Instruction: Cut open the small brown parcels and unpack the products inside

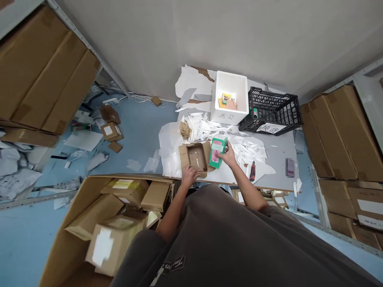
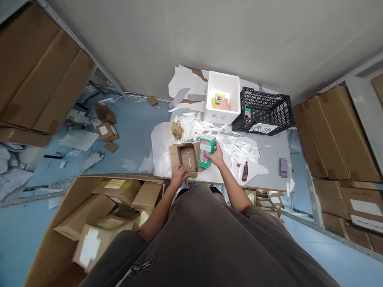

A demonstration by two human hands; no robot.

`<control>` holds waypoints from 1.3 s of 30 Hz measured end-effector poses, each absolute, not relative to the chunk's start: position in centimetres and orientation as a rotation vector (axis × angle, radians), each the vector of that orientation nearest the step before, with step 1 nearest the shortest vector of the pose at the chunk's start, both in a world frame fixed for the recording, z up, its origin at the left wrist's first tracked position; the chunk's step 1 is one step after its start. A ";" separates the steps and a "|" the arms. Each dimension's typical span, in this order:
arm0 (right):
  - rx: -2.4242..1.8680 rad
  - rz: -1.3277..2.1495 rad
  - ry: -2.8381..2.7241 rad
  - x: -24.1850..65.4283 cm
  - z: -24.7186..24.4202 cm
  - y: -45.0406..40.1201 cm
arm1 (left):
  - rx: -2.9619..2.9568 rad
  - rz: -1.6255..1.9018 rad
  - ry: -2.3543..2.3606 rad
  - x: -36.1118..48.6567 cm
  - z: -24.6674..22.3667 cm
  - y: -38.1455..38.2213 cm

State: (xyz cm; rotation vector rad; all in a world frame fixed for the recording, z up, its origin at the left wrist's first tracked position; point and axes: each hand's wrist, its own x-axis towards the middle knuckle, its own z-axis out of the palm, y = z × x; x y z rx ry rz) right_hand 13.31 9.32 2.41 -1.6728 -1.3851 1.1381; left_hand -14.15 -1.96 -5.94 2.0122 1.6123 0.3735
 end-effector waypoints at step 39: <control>-1.187 1.375 -1.601 28.6 -3.2 10.0 | 2.530 0.185 0.804 6.1 8.2 12.9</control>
